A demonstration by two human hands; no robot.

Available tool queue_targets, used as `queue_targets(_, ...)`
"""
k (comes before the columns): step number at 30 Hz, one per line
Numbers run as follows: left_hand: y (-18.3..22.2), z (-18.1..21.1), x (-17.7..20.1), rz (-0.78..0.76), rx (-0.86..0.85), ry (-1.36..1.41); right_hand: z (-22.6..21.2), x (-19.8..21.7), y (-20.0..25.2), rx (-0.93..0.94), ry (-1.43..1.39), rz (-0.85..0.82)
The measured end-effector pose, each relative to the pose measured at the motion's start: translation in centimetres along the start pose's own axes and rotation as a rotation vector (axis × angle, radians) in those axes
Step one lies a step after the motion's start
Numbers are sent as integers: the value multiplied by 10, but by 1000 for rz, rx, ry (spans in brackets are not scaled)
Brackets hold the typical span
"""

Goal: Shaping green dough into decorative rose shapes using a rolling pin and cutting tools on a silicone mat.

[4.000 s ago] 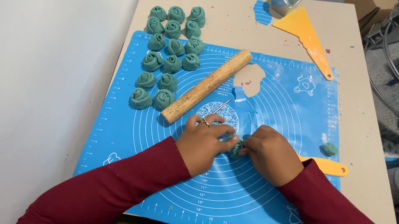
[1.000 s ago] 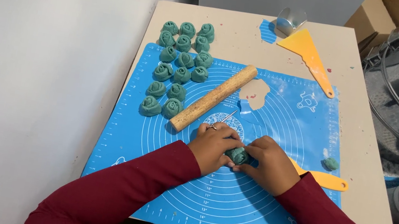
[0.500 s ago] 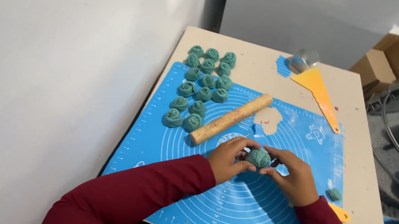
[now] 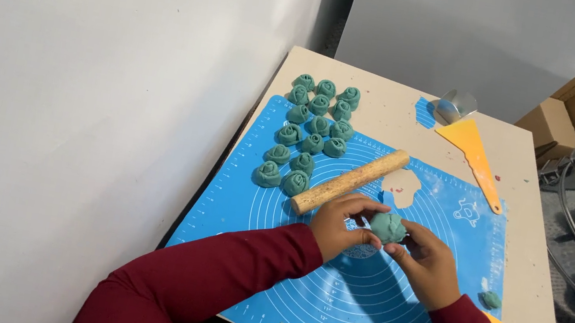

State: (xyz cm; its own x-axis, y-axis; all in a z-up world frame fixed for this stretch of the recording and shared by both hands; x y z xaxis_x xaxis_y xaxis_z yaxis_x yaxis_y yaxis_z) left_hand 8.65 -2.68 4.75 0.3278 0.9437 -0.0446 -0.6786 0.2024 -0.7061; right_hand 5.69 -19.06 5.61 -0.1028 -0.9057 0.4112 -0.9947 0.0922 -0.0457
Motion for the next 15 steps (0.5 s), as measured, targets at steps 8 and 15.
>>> queue_targets(8, -21, 7, 28, -22, -171, -343, -31, -29, -11, -66, -168, -153)
queue_targets(15, -73, 1, 105, -285, 11, -1301, -59, -32, -57, -12, -83, -43)
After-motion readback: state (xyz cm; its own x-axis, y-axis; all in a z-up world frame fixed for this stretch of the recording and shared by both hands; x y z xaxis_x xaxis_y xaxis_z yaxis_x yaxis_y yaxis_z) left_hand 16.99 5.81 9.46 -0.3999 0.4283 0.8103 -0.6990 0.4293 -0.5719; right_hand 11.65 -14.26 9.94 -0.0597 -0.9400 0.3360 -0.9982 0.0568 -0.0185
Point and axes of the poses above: each hand's wrist, its own y-axis away from the middle knuckle, its own x-axis out of the back of the hand, z = x × y, the point moved 10 cm from there along -y, towards the middle knuckle, and after that the axes turned 15 degrees about -x, right-handed, at the moved point
